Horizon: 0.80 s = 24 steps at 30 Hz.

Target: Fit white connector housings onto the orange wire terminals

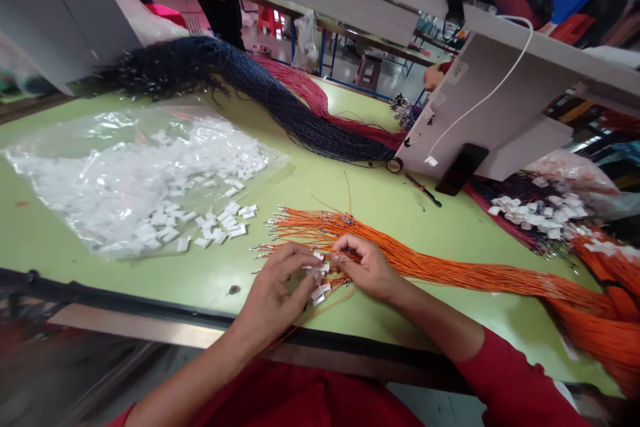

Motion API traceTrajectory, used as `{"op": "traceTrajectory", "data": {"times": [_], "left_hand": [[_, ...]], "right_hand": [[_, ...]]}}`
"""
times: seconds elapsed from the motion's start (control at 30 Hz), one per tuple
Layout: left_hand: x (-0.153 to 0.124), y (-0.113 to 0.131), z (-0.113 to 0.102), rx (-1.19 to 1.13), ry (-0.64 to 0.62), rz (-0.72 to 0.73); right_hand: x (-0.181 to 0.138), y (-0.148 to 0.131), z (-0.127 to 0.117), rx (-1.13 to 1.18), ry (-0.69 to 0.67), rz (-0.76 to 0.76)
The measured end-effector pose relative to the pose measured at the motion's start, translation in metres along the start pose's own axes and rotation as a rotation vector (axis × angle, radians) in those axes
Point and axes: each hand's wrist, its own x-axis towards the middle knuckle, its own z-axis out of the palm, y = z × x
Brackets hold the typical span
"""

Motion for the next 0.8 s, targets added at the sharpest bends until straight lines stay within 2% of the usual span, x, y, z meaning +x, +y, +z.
{"op": "traceTrajectory", "data": {"times": [0.2,0.3,0.4,0.53,0.6,0.7,0.8], "left_hand": [[0.011,-0.006,0.001,-0.259,0.008,-0.199],[0.014,-0.008,0.005,-0.254,0.016,-0.198],[0.012,-0.006,0.008,-0.123,0.016,-0.121],[0.008,-0.007,-0.001,-0.022,-0.033,-0.023],[0.007,-0.014,-0.016,0.121,0.041,0.026],[0.009,-0.032,-0.047,0.482,0.269,0.032],[0.014,-0.05,-0.074,0.785,0.31,-0.024]], "right_hand": [[0.0,0.004,0.004,-0.162,-0.026,-0.037],[0.0,0.006,0.005,-0.016,-0.015,0.03],[0.001,0.007,0.004,0.139,-0.015,0.102],[0.001,0.008,0.004,0.125,-0.027,0.121],[0.001,0.007,0.005,0.117,-0.018,0.134],[0.0,0.005,0.006,0.109,-0.012,0.137],[0.001,0.005,0.006,0.106,-0.002,0.122]]}}
